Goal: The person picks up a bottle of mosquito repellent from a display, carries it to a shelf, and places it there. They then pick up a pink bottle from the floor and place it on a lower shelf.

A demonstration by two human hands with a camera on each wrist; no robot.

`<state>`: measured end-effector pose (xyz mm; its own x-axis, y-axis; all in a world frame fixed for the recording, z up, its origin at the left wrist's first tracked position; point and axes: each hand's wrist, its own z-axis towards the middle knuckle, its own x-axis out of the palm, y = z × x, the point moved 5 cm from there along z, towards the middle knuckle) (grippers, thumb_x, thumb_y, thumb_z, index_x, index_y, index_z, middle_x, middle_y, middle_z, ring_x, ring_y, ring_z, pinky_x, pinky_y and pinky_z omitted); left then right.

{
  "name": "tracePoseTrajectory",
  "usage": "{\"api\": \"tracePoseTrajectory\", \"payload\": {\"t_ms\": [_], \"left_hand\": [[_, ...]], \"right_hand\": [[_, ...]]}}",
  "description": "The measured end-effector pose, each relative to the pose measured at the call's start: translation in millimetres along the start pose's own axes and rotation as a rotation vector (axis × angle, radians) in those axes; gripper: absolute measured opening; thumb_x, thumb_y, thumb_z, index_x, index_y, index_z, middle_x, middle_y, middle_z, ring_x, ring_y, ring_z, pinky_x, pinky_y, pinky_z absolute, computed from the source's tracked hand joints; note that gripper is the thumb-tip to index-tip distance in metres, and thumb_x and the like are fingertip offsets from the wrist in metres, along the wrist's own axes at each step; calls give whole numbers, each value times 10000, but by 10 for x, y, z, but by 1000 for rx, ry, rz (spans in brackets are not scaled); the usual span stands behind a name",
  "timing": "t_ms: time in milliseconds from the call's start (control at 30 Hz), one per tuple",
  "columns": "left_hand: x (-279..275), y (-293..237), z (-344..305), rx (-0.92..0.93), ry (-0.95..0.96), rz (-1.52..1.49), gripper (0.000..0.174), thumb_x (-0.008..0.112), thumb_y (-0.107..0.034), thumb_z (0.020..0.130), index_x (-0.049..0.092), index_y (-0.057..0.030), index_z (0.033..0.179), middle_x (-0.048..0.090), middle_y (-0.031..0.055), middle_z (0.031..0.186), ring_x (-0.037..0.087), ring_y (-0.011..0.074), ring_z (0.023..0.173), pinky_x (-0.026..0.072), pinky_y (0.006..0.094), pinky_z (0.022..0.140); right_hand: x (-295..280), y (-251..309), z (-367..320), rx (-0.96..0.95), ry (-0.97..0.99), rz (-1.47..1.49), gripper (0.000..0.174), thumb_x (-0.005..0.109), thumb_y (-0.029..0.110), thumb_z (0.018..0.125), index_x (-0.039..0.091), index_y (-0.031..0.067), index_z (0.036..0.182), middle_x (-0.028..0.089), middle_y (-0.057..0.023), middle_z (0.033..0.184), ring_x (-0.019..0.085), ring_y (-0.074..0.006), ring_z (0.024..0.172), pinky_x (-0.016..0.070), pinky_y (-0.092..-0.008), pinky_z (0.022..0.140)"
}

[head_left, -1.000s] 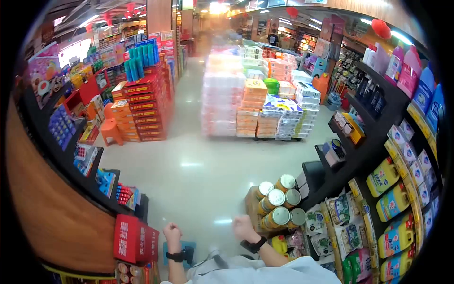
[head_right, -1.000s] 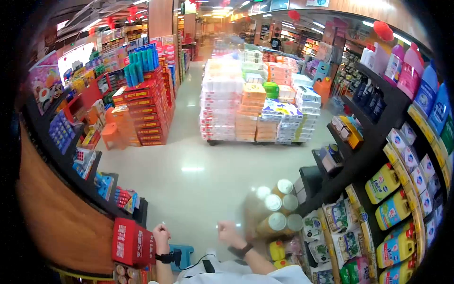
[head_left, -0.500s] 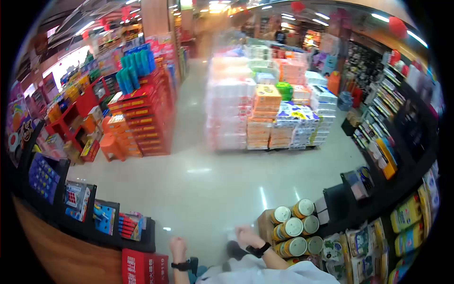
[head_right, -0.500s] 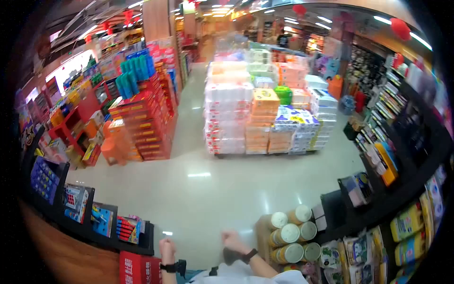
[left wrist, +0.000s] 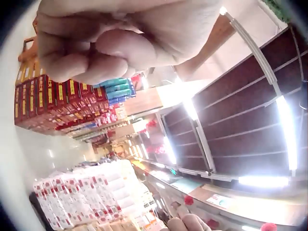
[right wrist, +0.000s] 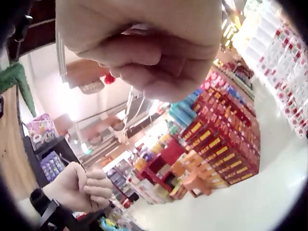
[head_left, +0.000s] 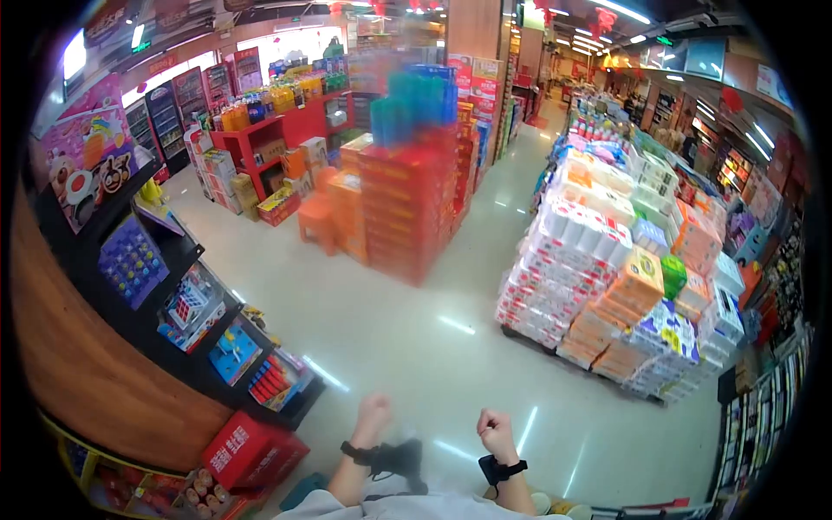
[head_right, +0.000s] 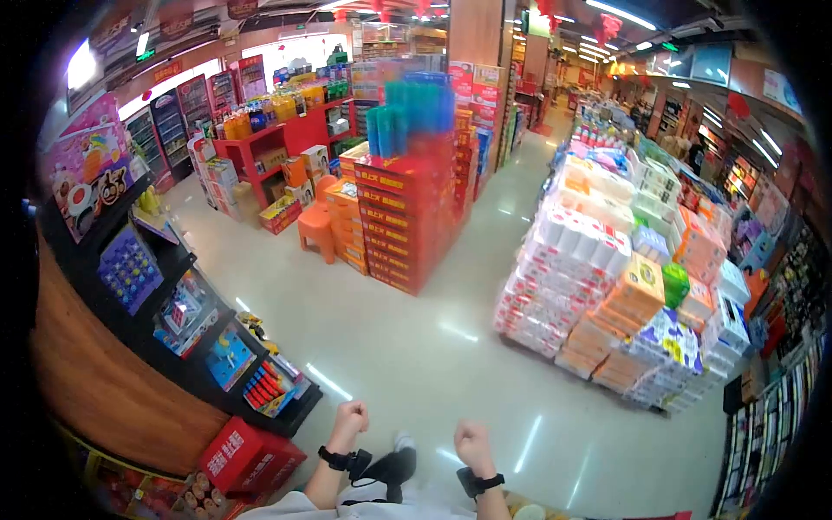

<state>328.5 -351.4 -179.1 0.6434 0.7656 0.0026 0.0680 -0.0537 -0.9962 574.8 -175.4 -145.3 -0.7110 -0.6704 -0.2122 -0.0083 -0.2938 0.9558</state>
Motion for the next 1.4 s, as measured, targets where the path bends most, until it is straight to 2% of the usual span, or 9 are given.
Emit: {"api": "tracePoseTrajectory", "payload": {"t_ms": [100, 300, 400, 600, 867, 933, 1033, 1200, 1400], "left_hand": [[-189, 62, 495, 9, -51, -6, 146, 424, 99, 619, 499, -23, 644, 490, 44, 543, 464, 126, 475, 330, 259, 451], [-318, -100, 1597, -85, -203, -326, 151, 488, 74, 677, 559, 0, 787, 606, 89, 697, 569, 158, 586, 440, 261, 520], [-220, -549, 2069, -13, -205, -395, 133, 527, 47, 740, 590, 20, 854, 677, 143, 836, 583, 157, 600, 461, 257, 526], [-387, -406, 2820, -72, -344, -222, 119, 518, 63, 774, 629, 19, 766, 705, 197, 1018, 526, 111, 520, 356, 237, 378], [-656, -112, 3577, -312, -667, -238, 197, 439, 76, 753, 574, -23, 649, 691, 169, 787, 522, 145, 476, 299, 268, 322], [-681, -48, 3949, -250, -690, -174, 208, 420, 76, 747, 611, 7, 705, 667, 116, 728, 549, 134, 562, 385, 281, 459], [-684, 219, 4554, -16, -583, -286, 217, 409, 47, 779, 623, 17, 768, 639, 82, 718, 559, 115, 602, 416, 272, 516], [-277, -949, 5516, -171, -388, -248, 169, 444, -4, 824, 608, 32, 835, 672, 171, 819, 627, 208, 615, 540, 336, 623], [21, -1006, 6414, -174, -259, -178, 237, 504, -153, 922, 645, 36, 944, 692, 174, 902, 674, 233, 708, 557, 338, 694]], "right_hand": [[179, -209, 609, 78, 55, 3, 206, 369, -144, 573, 485, 26, 584, 512, -19, 588, 480, -105, 562, 351, -230, 520], [383, 28, 2034, -60, 14, 89, 224, 502, -71, 757, 685, 29, 839, 604, -46, 675, 589, -125, 608, 470, -287, 560], [405, 126, 2668, 167, 62, 164, 251, 512, -37, 825, 698, 19, 984, 648, -74, 771, 614, -128, 585, 496, -291, 550], [645, 124, 3605, 232, 0, 176, 236, 426, -74, 844, 652, -61, 914, 695, -149, 951, 674, -193, 659, 479, -251, 409], [1042, -653, 4626, 367, 81, 204, 218, 422, -82, 816, 634, -51, 777, 682, -152, 814, 608, -164, 533, 459, -273, 343], [1018, -794, 5076, 313, 55, 174, 216, 422, -78, 820, 631, -51, 774, 682, -154, 820, 593, -155, 514, 456, -276, 345], [919, -930, 5655, 343, 18, 143, 211, 417, -65, 844, 621, -49, 790, 679, -151, 820, 591, -150, 506, 461, -285, 355], [740, -1106, 6738, 126, 4, 172, 180, 425, -52, 878, 604, -26, 875, 668, -114, 806, 622, -147, 546, 497, -270, 517], [785, -938, 7629, 192, 27, 240, 160, 457, -23, 895, 609, -12, 942, 675, -90, 879, 646, -146, 656, 504, -261, 608]]}}
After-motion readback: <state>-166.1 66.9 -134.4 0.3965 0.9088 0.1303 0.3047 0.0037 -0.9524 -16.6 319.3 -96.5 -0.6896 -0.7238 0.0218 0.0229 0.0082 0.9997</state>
